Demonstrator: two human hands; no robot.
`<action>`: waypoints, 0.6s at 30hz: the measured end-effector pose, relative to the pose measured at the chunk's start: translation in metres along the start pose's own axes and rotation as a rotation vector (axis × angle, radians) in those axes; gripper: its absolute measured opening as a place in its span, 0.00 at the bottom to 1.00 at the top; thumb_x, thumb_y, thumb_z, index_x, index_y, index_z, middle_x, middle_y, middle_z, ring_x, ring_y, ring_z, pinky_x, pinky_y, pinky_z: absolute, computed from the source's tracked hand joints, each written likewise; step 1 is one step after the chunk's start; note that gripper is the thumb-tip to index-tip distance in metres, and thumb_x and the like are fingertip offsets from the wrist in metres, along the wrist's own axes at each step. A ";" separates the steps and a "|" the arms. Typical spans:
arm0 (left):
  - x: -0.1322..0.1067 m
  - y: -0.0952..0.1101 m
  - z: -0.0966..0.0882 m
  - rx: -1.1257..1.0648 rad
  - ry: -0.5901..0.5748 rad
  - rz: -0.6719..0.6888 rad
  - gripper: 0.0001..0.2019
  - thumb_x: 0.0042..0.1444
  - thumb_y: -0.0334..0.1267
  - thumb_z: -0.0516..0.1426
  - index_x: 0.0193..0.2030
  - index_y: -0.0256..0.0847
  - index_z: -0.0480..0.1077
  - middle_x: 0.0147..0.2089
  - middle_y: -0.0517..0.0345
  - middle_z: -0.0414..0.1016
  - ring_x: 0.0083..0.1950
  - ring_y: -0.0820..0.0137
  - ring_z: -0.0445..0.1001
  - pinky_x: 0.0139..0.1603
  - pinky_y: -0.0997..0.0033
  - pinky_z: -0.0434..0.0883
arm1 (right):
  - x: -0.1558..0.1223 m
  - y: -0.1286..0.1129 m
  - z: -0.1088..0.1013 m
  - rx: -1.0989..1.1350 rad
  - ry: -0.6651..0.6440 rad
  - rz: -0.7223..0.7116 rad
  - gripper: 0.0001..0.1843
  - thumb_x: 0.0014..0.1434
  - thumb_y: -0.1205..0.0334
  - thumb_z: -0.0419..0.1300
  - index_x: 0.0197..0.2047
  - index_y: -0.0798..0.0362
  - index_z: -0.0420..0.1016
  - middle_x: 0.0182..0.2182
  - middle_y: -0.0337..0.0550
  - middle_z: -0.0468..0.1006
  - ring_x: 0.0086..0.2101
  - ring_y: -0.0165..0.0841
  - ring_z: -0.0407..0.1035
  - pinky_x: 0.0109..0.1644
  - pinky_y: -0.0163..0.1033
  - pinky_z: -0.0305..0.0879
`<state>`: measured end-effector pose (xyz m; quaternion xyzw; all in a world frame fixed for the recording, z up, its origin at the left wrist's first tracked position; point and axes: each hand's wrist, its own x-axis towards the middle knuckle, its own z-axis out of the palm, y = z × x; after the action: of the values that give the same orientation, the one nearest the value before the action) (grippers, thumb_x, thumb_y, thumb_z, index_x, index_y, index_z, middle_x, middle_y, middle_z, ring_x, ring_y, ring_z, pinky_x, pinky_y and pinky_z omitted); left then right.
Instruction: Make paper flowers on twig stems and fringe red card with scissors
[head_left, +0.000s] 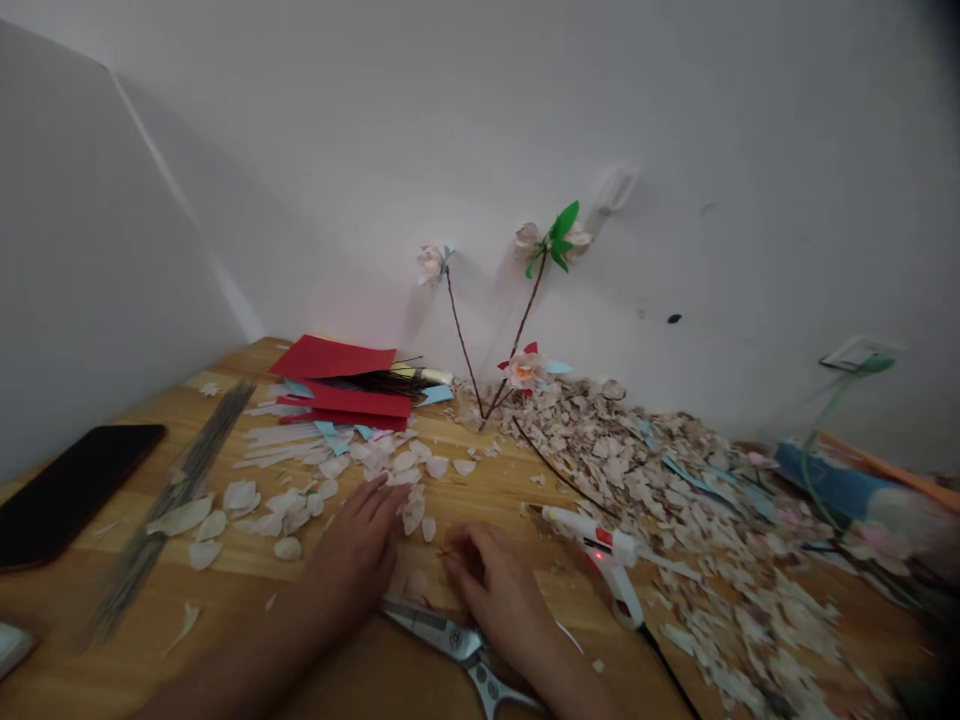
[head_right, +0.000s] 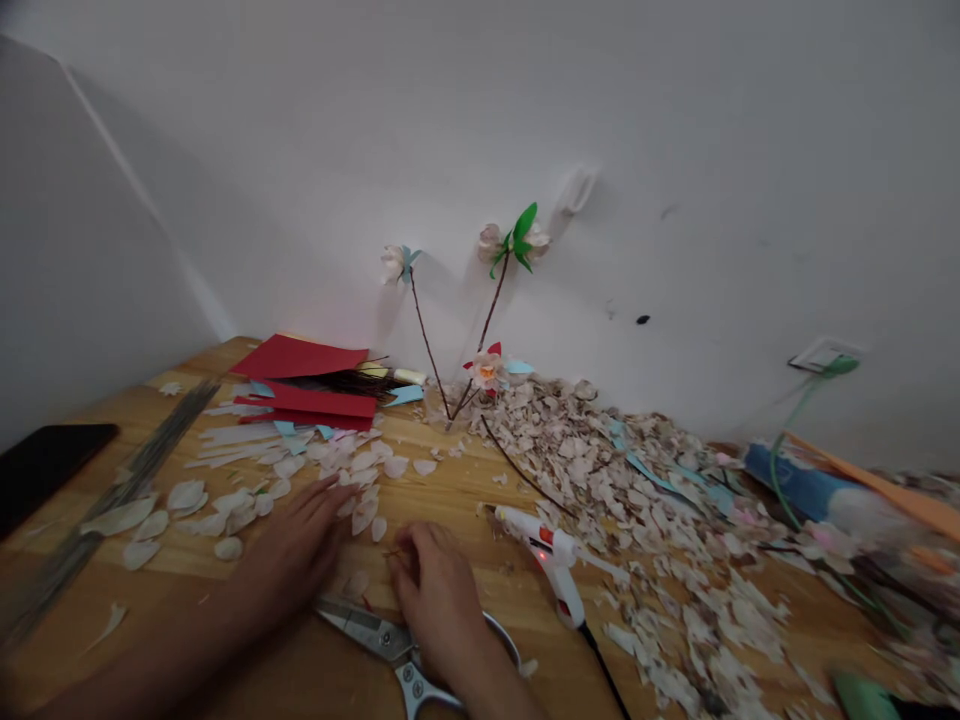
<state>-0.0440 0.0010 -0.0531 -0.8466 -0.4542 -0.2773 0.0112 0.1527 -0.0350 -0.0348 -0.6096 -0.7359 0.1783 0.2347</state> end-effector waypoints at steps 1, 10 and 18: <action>0.000 -0.001 0.002 0.018 0.021 -0.011 0.21 0.52 0.23 0.49 0.54 0.28 0.65 0.53 0.39 0.74 0.58 0.51 0.67 0.58 0.44 0.66 | 0.003 -0.001 -0.001 -0.004 0.008 0.001 0.05 0.56 0.71 0.58 0.37 0.54 0.72 0.35 0.43 0.76 0.39 0.35 0.69 0.42 0.36 0.64; 0.001 -0.005 0.003 0.092 0.112 0.018 0.19 0.53 0.26 0.50 0.53 0.29 0.66 0.53 0.39 0.75 0.58 0.51 0.68 0.57 0.44 0.68 | 0.080 -0.012 -0.003 -0.168 0.100 0.002 0.11 0.61 0.64 0.58 0.47 0.56 0.69 0.45 0.44 0.73 0.46 0.38 0.68 0.50 0.50 0.65; 0.000 -0.007 -0.001 -0.025 0.155 -0.032 0.21 0.52 0.24 0.50 0.54 0.35 0.64 0.54 0.42 0.73 0.59 0.54 0.67 0.61 0.41 0.61 | 0.097 -0.005 0.008 -0.167 0.121 -0.001 0.08 0.63 0.62 0.56 0.44 0.57 0.71 0.36 0.40 0.75 0.36 0.33 0.72 0.41 0.44 0.70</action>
<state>-0.0497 0.0045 -0.0534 -0.8153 -0.4618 -0.3480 0.0315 0.1297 0.0591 -0.0258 -0.6364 -0.7329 0.0793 0.2271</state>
